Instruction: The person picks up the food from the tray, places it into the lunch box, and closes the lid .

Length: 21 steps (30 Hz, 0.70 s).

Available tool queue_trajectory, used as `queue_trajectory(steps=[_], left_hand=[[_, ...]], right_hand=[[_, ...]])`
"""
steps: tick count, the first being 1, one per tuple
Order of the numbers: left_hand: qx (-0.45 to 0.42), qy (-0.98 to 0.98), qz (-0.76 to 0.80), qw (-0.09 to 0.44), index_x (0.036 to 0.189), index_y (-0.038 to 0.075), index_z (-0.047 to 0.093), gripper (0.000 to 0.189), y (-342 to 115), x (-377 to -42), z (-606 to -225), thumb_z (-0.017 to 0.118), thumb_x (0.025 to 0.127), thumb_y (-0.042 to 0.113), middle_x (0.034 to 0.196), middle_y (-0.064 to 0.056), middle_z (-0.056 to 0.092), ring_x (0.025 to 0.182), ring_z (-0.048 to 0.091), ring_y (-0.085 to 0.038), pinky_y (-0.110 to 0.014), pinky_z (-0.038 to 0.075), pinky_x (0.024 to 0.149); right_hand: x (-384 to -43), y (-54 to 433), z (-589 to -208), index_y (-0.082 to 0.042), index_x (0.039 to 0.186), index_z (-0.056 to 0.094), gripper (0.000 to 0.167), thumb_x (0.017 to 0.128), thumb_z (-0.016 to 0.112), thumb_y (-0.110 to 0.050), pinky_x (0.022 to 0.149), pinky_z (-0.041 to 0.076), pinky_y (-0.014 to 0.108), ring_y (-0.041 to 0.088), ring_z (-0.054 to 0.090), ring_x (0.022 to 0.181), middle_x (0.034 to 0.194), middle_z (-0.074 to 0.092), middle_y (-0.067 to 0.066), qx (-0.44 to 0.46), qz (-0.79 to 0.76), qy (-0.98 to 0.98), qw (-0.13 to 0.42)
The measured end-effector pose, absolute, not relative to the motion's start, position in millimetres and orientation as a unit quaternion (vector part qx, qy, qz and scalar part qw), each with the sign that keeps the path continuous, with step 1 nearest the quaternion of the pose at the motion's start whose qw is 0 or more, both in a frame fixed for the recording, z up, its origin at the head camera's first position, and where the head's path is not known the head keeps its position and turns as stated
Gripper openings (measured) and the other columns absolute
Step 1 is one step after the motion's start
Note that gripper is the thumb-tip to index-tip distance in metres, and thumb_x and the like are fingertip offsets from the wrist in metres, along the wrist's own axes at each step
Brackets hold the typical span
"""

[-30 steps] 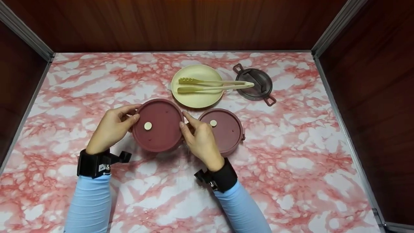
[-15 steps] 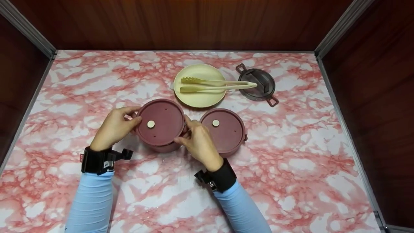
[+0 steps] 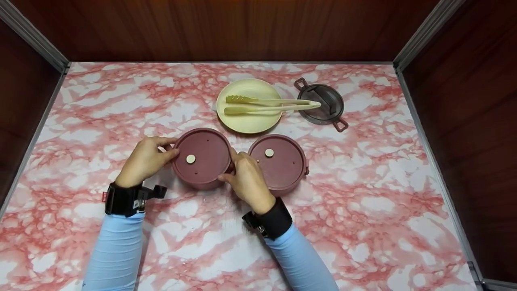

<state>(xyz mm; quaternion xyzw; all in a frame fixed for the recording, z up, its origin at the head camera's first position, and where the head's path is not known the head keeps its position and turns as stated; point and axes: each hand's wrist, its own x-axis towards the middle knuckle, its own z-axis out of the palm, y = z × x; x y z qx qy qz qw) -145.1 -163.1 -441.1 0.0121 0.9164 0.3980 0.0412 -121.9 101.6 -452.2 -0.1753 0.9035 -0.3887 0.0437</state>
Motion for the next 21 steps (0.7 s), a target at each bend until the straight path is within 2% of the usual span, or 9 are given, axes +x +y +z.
queue_trajectory(steps=[12,21], left_hand=[[0.013,0.921,0.387,0.046,0.121,0.002,0.071,0.032,-164.3,-146.6,-445.1,0.069,0.089,0.01,0.078,-0.006,0.064,0.069,0.056,-0.018,-0.029,0.043,0.061],[0.011,0.919,0.392,0.05,0.12,0.004,0.072,0.032,-165.0,-147.1,-444.8,0.069,0.089,0.009,0.077,-0.005,0.065,0.066,0.056,-0.016,-0.028,0.043,0.06]], right_hand=[[-122.7,101.2,-453.8,0.003,0.141,0.051,0.075,0.079,0.084,-0.024,0.086,0.052,0.038,0.024,0.062,0.096,0.11,0.069,0.013,-0.181,-0.383,0.905,0.045],[-123.1,101.2,-454.5,0.002,0.141,0.051,0.075,0.079,0.084,-0.023,0.073,0.05,0.035,0.021,0.058,0.082,0.096,0.068,0.009,-0.189,-0.384,0.903,0.04]])
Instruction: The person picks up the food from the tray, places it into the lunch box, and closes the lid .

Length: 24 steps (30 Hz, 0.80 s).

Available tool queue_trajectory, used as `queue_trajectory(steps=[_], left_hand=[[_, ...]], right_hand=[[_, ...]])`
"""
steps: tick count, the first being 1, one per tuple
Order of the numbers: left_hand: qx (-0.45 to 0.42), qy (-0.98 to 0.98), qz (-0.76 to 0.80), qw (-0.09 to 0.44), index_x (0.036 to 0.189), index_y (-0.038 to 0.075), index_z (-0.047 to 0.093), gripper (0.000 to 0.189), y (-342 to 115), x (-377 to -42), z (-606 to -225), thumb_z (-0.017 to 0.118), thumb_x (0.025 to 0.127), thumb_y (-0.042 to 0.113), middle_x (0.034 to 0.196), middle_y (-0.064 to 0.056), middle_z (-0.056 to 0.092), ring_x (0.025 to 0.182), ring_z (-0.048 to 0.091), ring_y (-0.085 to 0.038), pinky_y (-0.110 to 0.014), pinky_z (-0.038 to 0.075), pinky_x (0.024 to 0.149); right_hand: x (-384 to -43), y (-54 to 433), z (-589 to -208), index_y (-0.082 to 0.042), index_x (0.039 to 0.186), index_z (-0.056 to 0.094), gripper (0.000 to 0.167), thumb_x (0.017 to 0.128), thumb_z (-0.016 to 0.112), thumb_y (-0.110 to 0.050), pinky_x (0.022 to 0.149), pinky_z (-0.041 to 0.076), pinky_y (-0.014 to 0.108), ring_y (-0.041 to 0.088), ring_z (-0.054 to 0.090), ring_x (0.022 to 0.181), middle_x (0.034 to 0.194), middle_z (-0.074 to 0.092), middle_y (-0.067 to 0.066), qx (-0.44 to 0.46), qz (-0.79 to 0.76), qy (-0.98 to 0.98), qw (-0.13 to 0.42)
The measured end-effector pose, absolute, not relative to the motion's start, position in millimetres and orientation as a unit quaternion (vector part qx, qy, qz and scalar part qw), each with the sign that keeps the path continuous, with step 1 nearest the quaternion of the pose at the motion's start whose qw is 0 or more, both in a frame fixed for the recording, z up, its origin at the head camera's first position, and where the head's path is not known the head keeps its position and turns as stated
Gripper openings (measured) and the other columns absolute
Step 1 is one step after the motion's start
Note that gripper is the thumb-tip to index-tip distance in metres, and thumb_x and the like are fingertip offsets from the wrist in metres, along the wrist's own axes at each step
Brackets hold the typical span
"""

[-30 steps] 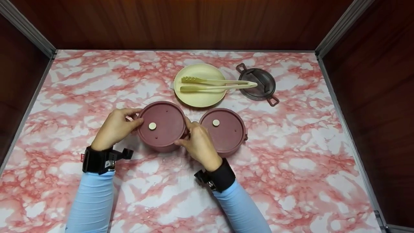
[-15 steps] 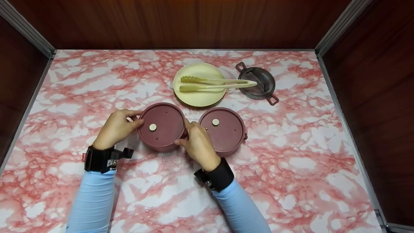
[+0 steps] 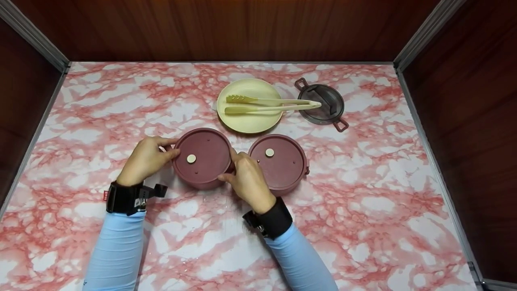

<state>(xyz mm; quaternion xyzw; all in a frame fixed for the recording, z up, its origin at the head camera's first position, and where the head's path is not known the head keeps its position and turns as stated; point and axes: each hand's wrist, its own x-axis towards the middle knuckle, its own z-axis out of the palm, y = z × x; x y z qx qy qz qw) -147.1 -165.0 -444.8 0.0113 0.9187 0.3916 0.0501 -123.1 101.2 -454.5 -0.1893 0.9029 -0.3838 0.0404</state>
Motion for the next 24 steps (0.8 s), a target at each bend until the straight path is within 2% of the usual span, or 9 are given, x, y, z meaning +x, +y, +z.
queue_trajectory(steps=[9,15,17,19,21,24], left_hand=[[0.022,0.921,0.387,0.029,0.119,0.006,0.073,0.03,-163.9,-147.4,-449.9,0.067,0.09,0.007,0.075,-0.004,0.068,0.063,0.058,-0.016,-0.029,0.044,0.059],[0.019,0.922,0.385,0.047,0.125,0.005,0.069,0.034,-164.7,-147.1,-449.7,0.069,0.092,0.014,0.076,-0.005,0.064,0.066,0.056,-0.017,-0.031,0.044,0.061],[0.013,0.925,0.376,0.053,0.131,0.003,0.064,0.043,-167.5,-145.8,-448.3,0.069,0.094,0.023,0.083,-0.007,0.063,0.071,0.055,-0.02,-0.033,0.045,0.064],[0.01,0.93,0.365,0.051,0.137,0.0,0.057,0.058,-171.5,-144.3,-445.0,0.069,0.094,0.036,0.093,-0.01,0.062,0.078,0.056,-0.023,-0.036,0.047,0.069],[0.021,0.935,0.35,0.046,0.144,-0.001,0.048,0.076,-175.2,-143.3,-438.7,0.07,0.09,0.048,0.104,-0.013,0.058,0.086,0.055,-0.026,-0.039,0.048,0.076],[0.064,0.941,0.329,0.055,0.151,0.001,0.036,0.098,-176.2,-145.5,-427.7,0.075,0.08,0.056,0.122,-0.018,0.053,0.105,0.052,-0.03,-0.044,0.047,0.091]], right_hand=[[-124.4,99.6,-455.0,0.004,0.139,0.05,0.077,0.076,0.086,-0.021,0.07,0.049,0.036,0.021,0.057,0.08,0.096,0.069,0.011,-0.193,-0.375,0.906,0.035],[-125.1,101.6,-448.4,0.006,0.139,0.05,0.078,0.076,0.086,-0.023,0.064,0.048,0.034,0.019,0.055,0.073,0.086,0.066,0.009,-0.203,-0.351,0.913,0.045],[-126.1,103.3,-440.8,0.005,0.14,0.05,0.078,0.077,0.086,-0.024,0.064,0.048,0.034,0.019,0.055,0.072,0.083,0.064,0.008,-0.206,-0.331,0.92,0.045],[-128.9,105.4,-430.0,0.004,0.141,0.05,0.078,0.077,0.086,-0.023,0.069,0.051,0.038,0.022,0.059,0.075,0.085,0.064,0.01,-0.219,-0.302,0.927,0.033],[-134.7,106.8,-417.7,0.002,0.143,0.049,0.08,0.077,0.086,-0.024,0.072,0.053,0.04,0.025,0.06,0.077,0.091,0.064,0.012,-0.24,-0.267,0.933,0.02],[-149.2,104.8,-403.5,0.0,0.146,0.046,0.086,0.076,0.086,-0.028,0.08,0.053,0.042,0.028,0.061,0.087,0.105,0.062,0.014,-0.286,-0.209,0.935,0.018]])
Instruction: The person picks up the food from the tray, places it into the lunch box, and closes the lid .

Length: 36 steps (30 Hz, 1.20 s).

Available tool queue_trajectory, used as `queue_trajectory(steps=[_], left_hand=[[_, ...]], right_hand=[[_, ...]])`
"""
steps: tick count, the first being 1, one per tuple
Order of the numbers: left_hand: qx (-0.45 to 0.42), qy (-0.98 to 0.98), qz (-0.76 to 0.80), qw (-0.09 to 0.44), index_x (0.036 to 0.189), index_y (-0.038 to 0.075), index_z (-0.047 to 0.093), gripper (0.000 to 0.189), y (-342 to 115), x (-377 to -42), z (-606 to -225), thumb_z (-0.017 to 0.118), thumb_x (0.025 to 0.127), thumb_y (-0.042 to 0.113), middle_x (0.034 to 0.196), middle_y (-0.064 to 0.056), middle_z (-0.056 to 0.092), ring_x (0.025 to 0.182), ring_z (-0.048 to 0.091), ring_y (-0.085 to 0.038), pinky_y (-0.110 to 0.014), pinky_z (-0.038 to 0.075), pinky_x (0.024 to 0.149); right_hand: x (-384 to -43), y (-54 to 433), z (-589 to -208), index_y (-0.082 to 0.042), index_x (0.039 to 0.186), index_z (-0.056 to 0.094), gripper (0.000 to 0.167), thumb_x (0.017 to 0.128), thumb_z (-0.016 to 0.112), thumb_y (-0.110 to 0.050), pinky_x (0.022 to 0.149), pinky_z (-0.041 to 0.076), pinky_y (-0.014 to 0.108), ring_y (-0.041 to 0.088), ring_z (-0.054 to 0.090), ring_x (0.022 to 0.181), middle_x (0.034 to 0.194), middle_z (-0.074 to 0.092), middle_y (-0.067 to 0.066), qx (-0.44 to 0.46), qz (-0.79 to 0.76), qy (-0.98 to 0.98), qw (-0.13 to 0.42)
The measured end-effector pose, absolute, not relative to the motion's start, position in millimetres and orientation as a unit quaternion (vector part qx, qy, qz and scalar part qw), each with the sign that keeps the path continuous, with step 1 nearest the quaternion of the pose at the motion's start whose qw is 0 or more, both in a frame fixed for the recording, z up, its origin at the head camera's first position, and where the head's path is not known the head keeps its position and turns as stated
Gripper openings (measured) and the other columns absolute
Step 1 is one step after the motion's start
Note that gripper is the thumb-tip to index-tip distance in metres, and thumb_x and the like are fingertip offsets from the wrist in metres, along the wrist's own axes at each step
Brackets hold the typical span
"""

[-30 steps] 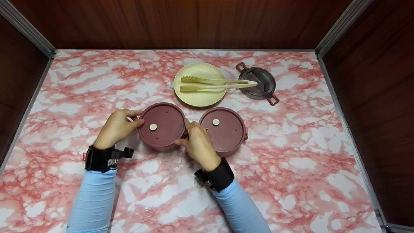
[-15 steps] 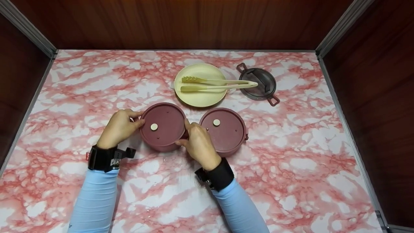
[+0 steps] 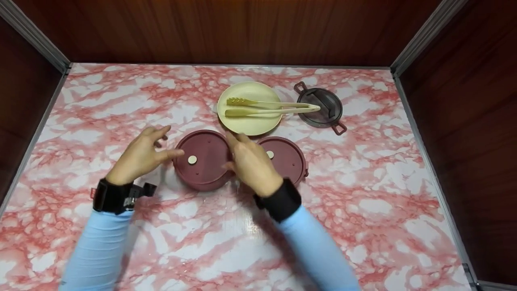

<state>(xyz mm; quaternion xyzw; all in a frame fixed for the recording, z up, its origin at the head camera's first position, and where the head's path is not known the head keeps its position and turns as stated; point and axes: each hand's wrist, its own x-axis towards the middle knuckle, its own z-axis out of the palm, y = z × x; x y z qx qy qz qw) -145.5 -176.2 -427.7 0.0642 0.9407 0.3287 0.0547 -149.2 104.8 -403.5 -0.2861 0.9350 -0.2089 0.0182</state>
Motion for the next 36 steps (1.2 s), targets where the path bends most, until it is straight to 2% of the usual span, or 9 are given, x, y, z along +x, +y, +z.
queue_trajectory(steps=[3,6,9,14,19,25,31,36], left_hand=[[0.109,0.942,0.302,0.094,0.156,0.003,0.025,0.117,-172.7,-151.6,-422.5,0.082,0.07,0.058,0.144,-0.021,0.041,0.127,0.042,-0.036,-0.049,0.04,0.106],[0.137,0.944,0.268,0.138,0.158,0.003,0.017,0.13,-169.6,-159.4,-424.3,0.086,0.064,0.059,0.156,-0.022,0.027,0.139,0.031,-0.04,-0.051,0.032,0.113],[0.158,0.943,0.236,0.173,0.158,0.001,0.013,0.137,-168.7,-165.8,-429.8,0.089,0.06,0.058,0.159,-0.023,0.021,0.141,0.027,-0.041,-0.051,0.029,0.115],[0.176,0.936,0.211,0.219,0.157,-0.002,0.012,0.136,-168.8,-172.0,-438.1,0.089,0.061,0.056,0.161,-0.022,0.018,0.144,0.023,-0.041,-0.049,0.024,0.117],[0.184,0.93,0.204,0.244,0.156,-0.003,0.01,0.135,-169.8,-174.6,-441.9,0.087,0.063,0.057,0.159,-0.021,0.023,0.144,0.026,-0.035,-0.044,0.022,0.118],[0.217,0.928,0.186,0.238,0.155,-0.008,0.009,0.136,-170.5,-176.3,-444.4,0.085,0.065,0.059,0.154,-0.024,0.034,0.139,0.038,-0.034,-0.041,0.03,0.115],[0.222,0.931,0.172,0.232,0.154,-0.009,0.01,0.135,-168.4,-174.5,-438.1,0.084,0.064,0.059,0.154,-0.025,0.033,0.139,0.037,-0.034,-0.041,0.032,0.115],[0.224,0.928,0.185,0.235,0.155,-0.008,0.007,0.135,-168.4,-173.0,-434.7,0.083,0.065,0.058,0.157,-0.027,0.024,0.143,0.029,-0.035,-0.043,0.026,0.117]], right_hand=[[-166.3,96.8,-400.8,-0.001,0.151,0.037,0.1,0.072,0.087,-0.037,0.094,0.05,0.044,0.032,0.057,0.109,0.129,0.054,0.017,-0.317,-0.156,0.933,0.07],[-180.3,87.4,-404.0,-0.002,0.156,0.023,0.118,0.068,0.088,-0.045,0.113,0.033,0.049,0.037,0.036,0.138,0.156,0.031,0.019,-0.328,-0.107,0.927,0.148],[-189.8,79.9,-411.0,-0.001,0.158,0.013,0.128,0.066,0.089,-0.048,0.117,0.026,0.046,0.035,0.021,0.146,0.162,0.016,0.02,-0.333,-0.081,0.917,0.203],[-200.0,73.1,-421.3,0.004,0.156,0.01,0.132,0.065,0.09,-0.049,0.117,0.027,0.039,0.031,0.019,0.147,0.162,0.012,0.022,-0.335,-0.072,0.907,0.243],[-206.2,69.4,-425.8,0.005,0.156,0.009,0.132,0.066,0.089,-0.05,0.116,0.029,0.036,0.028,0.029,0.144,0.159,0.025,0.021,-0.331,-0.057,0.903,0.267],[-206.7,64.3,-425.7,0.006,0.155,0.015,0.131,0.062,0.092,-0.045,0.11,0.039,0.039,0.032,0.047,0.132,0.145,0.048,0.021,-0.333,-0.043,0.906,0.259],[-205.9,62.7,-417.2,0.008,0.154,0.017,0.132,0.061,0.093,-0.046,0.106,0.042,0.04,0.031,0.05,0.128,0.142,0.05,0.022,-0.347,-0.021,0.905,0.246],[-203.8,66.1,-412.0,0.007,0.155,0.016,0.131,0.062,0.091,-0.048,0.102,0.045,0.045,0.033,0.052,0.125,0.144,0.048,0.021,-0.348,-0.009,0.908,0.232]])
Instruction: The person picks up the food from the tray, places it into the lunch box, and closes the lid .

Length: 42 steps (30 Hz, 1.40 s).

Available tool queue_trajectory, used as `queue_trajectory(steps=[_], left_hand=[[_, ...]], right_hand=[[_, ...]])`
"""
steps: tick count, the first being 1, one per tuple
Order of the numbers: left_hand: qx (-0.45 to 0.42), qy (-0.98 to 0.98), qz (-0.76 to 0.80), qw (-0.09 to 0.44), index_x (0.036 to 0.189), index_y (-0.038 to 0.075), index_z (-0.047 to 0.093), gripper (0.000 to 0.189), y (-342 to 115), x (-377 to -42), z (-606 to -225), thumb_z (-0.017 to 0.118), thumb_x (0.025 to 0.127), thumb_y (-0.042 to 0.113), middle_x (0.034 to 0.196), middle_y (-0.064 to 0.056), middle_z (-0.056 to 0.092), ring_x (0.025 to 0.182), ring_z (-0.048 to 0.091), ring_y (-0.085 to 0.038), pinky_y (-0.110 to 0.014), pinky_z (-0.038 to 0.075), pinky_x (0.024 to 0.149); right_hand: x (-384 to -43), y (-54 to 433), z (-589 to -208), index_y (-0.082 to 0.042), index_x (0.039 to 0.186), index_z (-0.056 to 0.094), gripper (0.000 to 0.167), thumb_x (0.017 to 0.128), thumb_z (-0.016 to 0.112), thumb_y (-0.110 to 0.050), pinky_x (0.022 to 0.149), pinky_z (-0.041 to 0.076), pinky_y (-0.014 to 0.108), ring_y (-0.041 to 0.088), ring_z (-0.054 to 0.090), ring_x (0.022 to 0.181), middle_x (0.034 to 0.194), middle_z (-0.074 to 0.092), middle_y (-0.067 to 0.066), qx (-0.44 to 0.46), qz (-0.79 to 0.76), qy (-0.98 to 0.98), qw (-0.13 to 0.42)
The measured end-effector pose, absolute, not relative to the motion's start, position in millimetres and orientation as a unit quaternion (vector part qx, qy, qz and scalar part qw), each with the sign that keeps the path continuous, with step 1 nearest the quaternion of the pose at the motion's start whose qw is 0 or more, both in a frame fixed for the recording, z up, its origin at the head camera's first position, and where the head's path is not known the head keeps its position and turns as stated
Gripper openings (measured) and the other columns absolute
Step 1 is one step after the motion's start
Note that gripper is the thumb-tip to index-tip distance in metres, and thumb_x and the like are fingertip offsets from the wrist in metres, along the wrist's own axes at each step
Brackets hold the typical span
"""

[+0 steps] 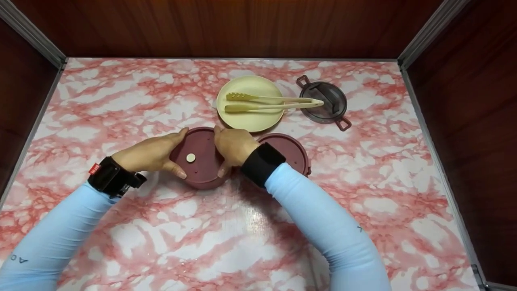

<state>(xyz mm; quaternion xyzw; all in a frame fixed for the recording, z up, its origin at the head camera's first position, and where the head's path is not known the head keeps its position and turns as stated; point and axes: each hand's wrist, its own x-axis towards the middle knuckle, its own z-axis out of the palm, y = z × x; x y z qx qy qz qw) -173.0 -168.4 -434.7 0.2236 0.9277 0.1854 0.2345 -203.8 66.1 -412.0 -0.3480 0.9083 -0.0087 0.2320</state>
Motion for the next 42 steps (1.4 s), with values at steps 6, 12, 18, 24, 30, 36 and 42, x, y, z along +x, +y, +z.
queue_trajectory(steps=[6,12,18,24,30,36,42], left_hand=[[0.222,0.925,0.188,0.247,0.154,-0.009,0.006,0.133,-165.9,-174.8,-430.0,0.083,0.067,0.058,0.158,-0.027,0.022,0.145,0.026,-0.034,-0.041,0.025,0.118],[0.226,0.923,0.181,0.253,0.157,-0.002,0.003,0.138,-164.2,-177.1,-425.3,0.085,0.064,0.06,0.16,-0.022,0.02,0.145,0.025,-0.032,-0.041,0.024,0.118],[0.24,0.918,0.18,0.26,0.158,0.003,-0.002,0.146,-157.2,-175.5,-426.6,0.089,0.058,0.06,0.162,-0.017,0.011,0.145,0.022,-0.036,-0.044,0.026,0.117],[0.234,0.919,0.171,0.265,0.158,0.004,-0.004,0.15,-151.5,-177.3,-429.3,0.091,0.056,0.058,0.161,-0.016,0.011,0.142,0.028,-0.035,-0.042,0.03,0.115],[0.219,0.92,0.19,0.263,0.158,0.007,-0.006,0.149,-149.6,-175.2,-426.5,0.093,0.056,0.053,0.16,-0.014,0.01,0.135,0.038,-0.032,-0.039,0.034,0.112],[0.212,0.911,0.206,0.287,0.158,0.008,-0.01,0.151,-147.1,-172.6,-422.7,0.093,0.058,0.052,0.162,-0.015,0.003,0.133,0.04,-0.034,-0.04,0.034,0.112],[0.214,0.905,0.211,0.301,0.158,0.009,-0.012,0.15,-150.2,-176.0,-424.6,0.093,0.06,0.051,0.163,-0.013,-0.001,0.135,0.038,-0.032,-0.038,0.032,0.113]], right_hand=[[-200.4,76.2,-412.2,0.003,0.156,0.013,0.127,0.068,0.087,-0.049,0.105,0.043,0.044,0.034,0.048,0.13,0.154,0.035,0.022,-0.337,-0.03,0.91,0.237],[-204.0,75.8,-411.5,0.001,0.157,0.007,0.131,0.068,0.086,-0.052,0.109,0.039,0.041,0.034,0.044,0.133,0.159,0.024,0.023,-0.355,-0.04,0.9,0.249],[-211.2,68.2,-414.1,-0.003,0.159,0.006,0.135,0.065,0.089,-0.052,0.114,0.033,0.04,0.029,0.026,0.145,0.163,0.012,0.017,-0.397,-0.034,0.879,0.26],[-215.1,59.1,-415.4,-0.002,0.158,0.005,0.137,0.063,0.092,-0.048,0.114,0.033,0.038,0.026,0.023,0.146,0.164,0.009,0.017,-0.408,-0.014,0.872,0.27],[-208.6,50.9,-405.5,-0.001,0.158,0.005,0.138,0.061,0.093,-0.044,0.109,0.039,0.043,0.03,0.034,0.141,0.164,0.009,0.019,-0.39,0.036,0.882,0.262],[-202.8,52.3,-403.5,0.0,0.158,0.009,0.135,0.061,0.094,-0.043,0.101,0.047,0.048,0.036,0.045,0.132,0.163,0.012,0.019,-0.379,0.043,0.89,0.249],[-205.5,56.9,-406.7,0.001,0.157,0.008,0.134,0.064,0.091,-0.047,0.107,0.041,0.044,0.033,0.034,0.141,0.164,0.006,0.018,-0.383,0.023,0.887,0.255]])
